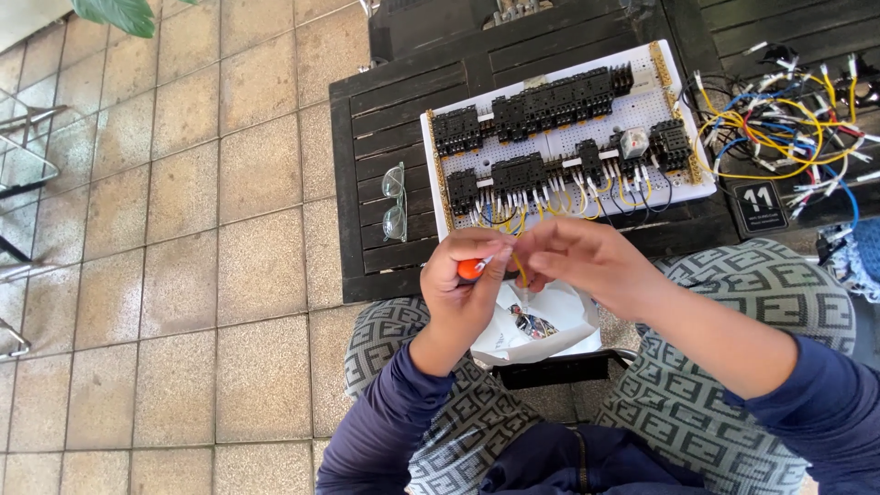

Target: Installing and wiring electronic modules on a control panel using a screwdriver.

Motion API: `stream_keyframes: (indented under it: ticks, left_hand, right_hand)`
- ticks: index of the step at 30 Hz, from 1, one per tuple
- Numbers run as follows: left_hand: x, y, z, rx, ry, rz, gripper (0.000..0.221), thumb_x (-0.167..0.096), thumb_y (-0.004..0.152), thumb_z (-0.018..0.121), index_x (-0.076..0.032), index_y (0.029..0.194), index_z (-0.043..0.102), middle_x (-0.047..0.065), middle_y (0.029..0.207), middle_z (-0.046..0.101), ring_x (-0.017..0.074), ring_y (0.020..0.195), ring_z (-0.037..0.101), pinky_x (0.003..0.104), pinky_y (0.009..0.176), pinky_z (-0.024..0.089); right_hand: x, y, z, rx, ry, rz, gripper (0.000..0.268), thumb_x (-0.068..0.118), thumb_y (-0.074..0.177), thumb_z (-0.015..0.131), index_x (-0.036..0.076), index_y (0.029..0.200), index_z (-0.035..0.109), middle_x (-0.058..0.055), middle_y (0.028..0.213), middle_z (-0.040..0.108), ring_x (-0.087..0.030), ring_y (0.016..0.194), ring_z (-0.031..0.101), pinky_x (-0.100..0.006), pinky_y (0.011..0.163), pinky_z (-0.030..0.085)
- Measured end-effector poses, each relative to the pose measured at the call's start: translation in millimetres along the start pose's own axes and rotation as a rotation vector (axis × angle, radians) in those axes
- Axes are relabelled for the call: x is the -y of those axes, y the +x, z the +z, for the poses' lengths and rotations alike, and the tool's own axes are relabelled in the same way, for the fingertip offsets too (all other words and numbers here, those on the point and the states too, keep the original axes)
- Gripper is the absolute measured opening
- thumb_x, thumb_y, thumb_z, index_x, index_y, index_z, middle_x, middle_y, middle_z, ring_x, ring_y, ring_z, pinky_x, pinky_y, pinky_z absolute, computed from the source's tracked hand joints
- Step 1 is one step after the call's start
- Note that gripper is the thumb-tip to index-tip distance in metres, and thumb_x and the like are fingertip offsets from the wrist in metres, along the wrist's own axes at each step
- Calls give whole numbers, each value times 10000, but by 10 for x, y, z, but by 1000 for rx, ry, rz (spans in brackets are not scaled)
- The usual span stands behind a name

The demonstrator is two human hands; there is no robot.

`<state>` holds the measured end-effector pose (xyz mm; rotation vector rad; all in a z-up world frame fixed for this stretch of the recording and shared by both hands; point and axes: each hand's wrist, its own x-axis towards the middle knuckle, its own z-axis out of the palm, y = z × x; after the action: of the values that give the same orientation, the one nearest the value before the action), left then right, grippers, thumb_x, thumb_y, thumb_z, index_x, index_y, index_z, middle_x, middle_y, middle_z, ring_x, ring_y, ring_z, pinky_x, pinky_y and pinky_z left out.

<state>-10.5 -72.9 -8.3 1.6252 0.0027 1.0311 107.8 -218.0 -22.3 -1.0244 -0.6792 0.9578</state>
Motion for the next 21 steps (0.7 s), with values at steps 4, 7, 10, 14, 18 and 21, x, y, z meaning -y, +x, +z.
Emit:
stream_keyframes:
  ticks: [4, 7, 10, 14, 18, 21]
  left_hand:
    - [-26, 129, 17, -6, -7, 60, 112, 69, 869, 770, -3, 926, 705, 175, 939, 762, 256, 819, 736, 329, 729, 579]
    - [0, 116, -4, -40, -51, 57, 101, 48, 905, 746, -9, 946, 673, 182, 940, 757, 253, 852, 726, 342, 779, 561]
    - [8, 30, 22, -49, -90, 18, 105, 49, 912, 739, -12, 938, 657, 184, 936, 757, 262, 863, 736, 353, 798, 557]
    - [-31, -69, 121, -87, -228, -97, 132, 50, 917, 730, -28, 933, 625, 192, 929, 749, 219, 797, 698, 316, 736, 528]
    - [105, -276, 287, -191, -452, -315, 149, 5, 969, 697, -80, 951, 576, 159, 1029, 737, 88, 665, 598, 213, 587, 493]
    - [116, -314, 391, -224, -530, -426, 141, -7, 983, 681, -86, 950, 568, 127, 1066, 722, 77, 674, 620, 200, 561, 484]
  right_hand:
    - [121, 142, 75, 6, 5, 95, 241, -19, 905, 689, -121, 1121, 721, -205, 879, 764, -232, 755, 749, -355, 668, 647]
    - [96, 183, -16, -43, -40, 103, 145, -24, 903, 695, -92, 1014, 760, -203, 830, 767, -230, 716, 735, -347, 649, 636]
    - [-55, 115, -124, -94, 78, 51, 94, -7, 862, 777, -38, 951, 783, -137, 863, 761, -161, 793, 696, -319, 707, 610]
    - [-20, 8, -69, -45, 195, -43, 70, -3, 853, 760, -56, 835, 718, -193, 861, 675, -219, 809, 633, -339, 715, 537]
    - [-88, -14, 51, -143, 421, -33, 95, 61, 893, 732, -19, 857, 695, -159, 888, 626, -234, 838, 615, -335, 757, 502]
    - [-298, -60, -58, -252, 530, 76, 73, 75, 950, 664, 12, 935, 696, -168, 816, 593, -266, 749, 593, -375, 713, 499]
